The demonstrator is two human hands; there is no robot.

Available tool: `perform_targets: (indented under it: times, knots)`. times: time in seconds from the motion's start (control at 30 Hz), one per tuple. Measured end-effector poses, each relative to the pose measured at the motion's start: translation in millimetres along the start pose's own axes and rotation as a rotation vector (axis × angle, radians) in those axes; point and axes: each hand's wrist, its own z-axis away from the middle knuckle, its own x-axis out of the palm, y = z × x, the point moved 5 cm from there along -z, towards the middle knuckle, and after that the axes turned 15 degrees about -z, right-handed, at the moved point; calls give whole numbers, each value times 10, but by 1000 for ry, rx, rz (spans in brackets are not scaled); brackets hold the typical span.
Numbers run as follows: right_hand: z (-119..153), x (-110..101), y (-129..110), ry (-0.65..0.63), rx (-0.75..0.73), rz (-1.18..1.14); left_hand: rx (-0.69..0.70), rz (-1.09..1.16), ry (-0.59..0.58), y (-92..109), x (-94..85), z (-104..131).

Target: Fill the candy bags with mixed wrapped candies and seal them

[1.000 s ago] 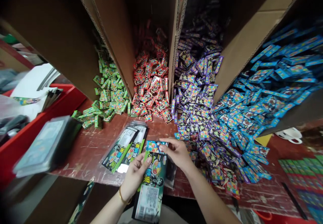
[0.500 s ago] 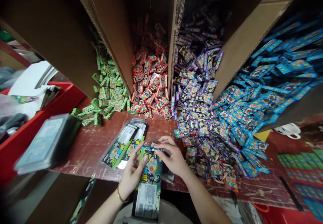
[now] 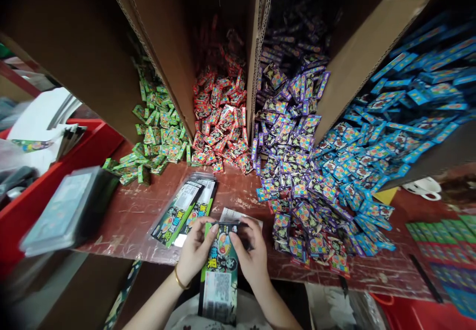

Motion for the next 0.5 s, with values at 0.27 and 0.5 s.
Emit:
perform_targets:
  times: [0.27, 0.5]
  knots:
    - [-115, 212, -210, -141, -117, 36, 112, -3, 84, 151, -24, 21]
    - [-235, 267, -373, -191, -72, 28, 96, 122, 103, 158, -130, 42]
